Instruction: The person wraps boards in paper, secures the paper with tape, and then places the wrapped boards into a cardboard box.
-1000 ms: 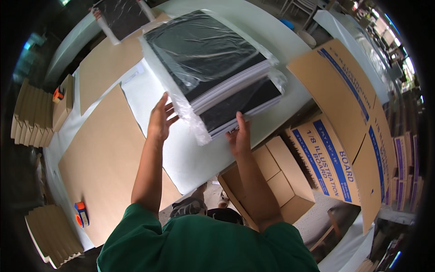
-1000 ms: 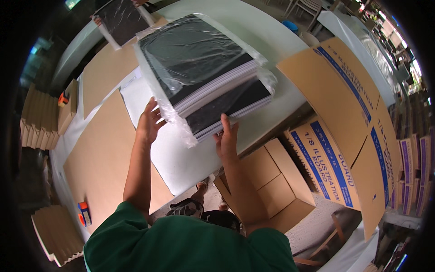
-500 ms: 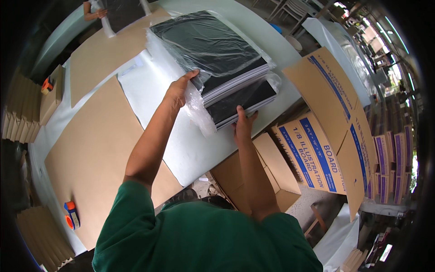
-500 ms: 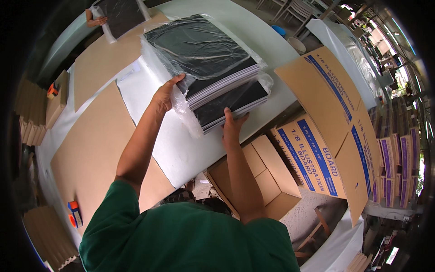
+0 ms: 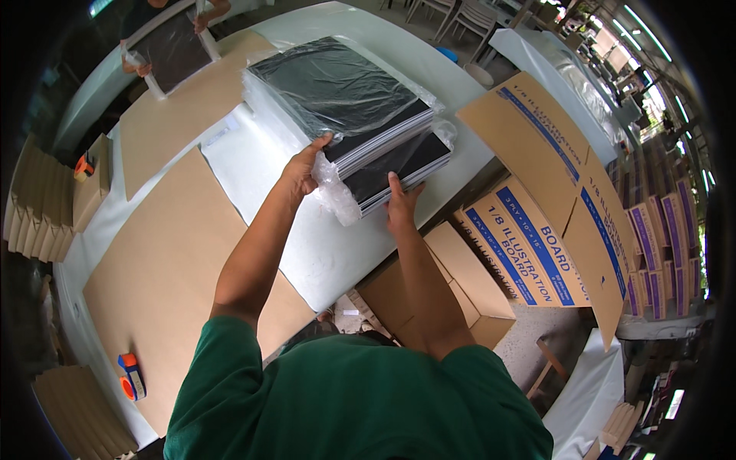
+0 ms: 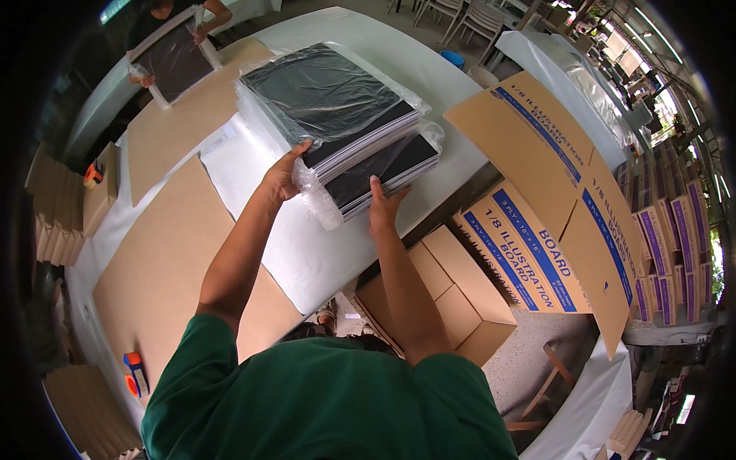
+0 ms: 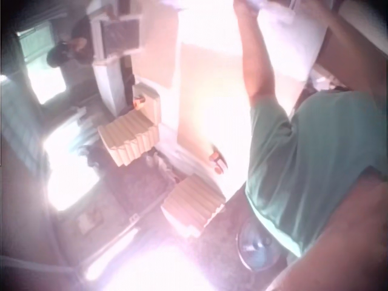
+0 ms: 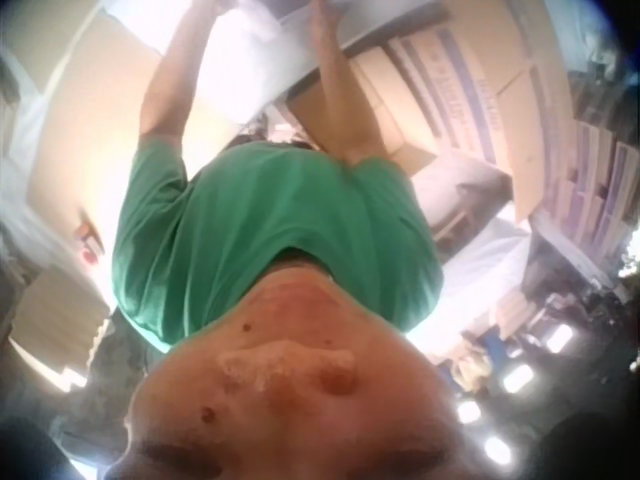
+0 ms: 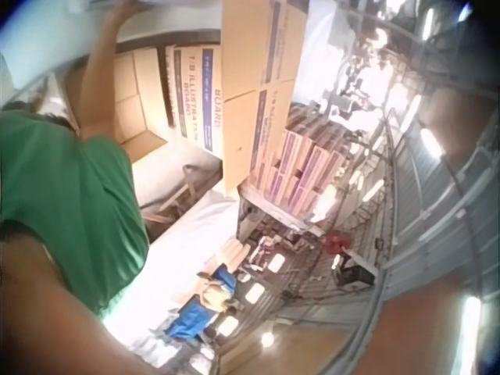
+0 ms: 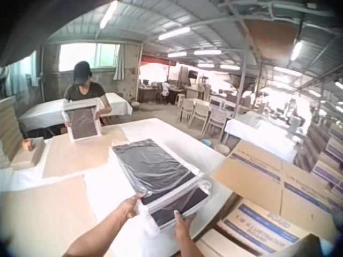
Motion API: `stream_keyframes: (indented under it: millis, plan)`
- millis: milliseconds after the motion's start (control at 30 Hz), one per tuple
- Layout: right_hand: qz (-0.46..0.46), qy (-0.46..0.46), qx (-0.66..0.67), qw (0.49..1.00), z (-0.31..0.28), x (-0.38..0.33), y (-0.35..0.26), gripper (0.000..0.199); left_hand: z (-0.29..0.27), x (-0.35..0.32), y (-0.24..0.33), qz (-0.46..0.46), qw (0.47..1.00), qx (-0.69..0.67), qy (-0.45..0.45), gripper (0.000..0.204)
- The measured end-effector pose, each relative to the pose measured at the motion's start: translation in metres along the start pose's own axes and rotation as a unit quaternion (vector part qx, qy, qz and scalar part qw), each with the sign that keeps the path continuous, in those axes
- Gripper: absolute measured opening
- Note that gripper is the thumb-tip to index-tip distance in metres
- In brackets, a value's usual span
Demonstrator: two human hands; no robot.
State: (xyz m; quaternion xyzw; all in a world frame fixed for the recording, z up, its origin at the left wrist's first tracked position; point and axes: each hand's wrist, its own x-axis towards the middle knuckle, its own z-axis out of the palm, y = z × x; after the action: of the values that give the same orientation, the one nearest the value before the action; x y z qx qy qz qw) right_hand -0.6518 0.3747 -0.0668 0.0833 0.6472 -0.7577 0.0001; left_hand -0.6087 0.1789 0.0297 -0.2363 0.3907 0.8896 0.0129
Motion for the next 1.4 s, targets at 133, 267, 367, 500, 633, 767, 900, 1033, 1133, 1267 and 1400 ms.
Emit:
stream_keyframes:
  millis: [133,267,367,500,633,767,900,1033,1133,1267,1400]
  plan:
    - [-0.205,0.084,-0.319,0.921,0.022,0.004,-0.032,0.109,-0.014,-0.005,0.007,-0.021,1.0,0.014,-0.011,0.045]
    - [-0.121,-0.01,-0.528,0.841,0.027,0.057,-0.101,0.115,-0.006,-0.019,0.034,-0.03,0.999,0.013,0.04,0.056]
    - [-0.039,-0.089,-0.564,0.82,0.028,0.087,-0.12,0.118,-0.009,-0.041,0.065,-0.062,0.996,0.022,0.055,0.068]
    - [-0.059,-0.127,-0.552,0.822,-0.009,0.149,-0.102,0.111,-0.005,-0.048,0.057,-0.063,0.994,0.073,0.041,0.084]
    - [-0.048,-0.148,-0.543,0.826,0.009,0.137,-0.087,0.105,-0.029,-0.037,0.041,-0.092,0.992,0.027,0.085,0.102]
    - [-0.038,-0.151,-0.549,0.821,-0.018,0.15,-0.086,0.093,-0.02,-0.008,0.024,-0.107,0.993,0.044,0.008,0.107]
    - [-0.06,-0.115,-0.524,0.842,-0.014,0.118,-0.093,0.067,-0.009,0.002,0.026,-0.114,0.992,0.024,-0.046,0.061]
    - [-0.13,-0.106,-0.487,0.857,-0.019,0.116,-0.093,0.039,-0.037,0.022,0.039,-0.066,0.994,-0.018,-0.082,0.045]
    - [-0.155,-0.116,-0.47,0.861,-0.018,0.111,-0.088,0.024,-0.052,0.014,0.045,-0.03,0.998,-0.009,-0.055,0.045]
    - [-0.137,-0.136,-0.482,0.854,-0.017,0.117,-0.089,0.023,-0.053,-0.004,0.037,0.038,0.997,0.057,-0.019,0.057]
    - [-0.146,-0.111,-0.558,0.809,-0.005,0.116,-0.086,0.044,-0.074,-0.035,0.027,0.025,0.996,0.091,0.002,0.063]
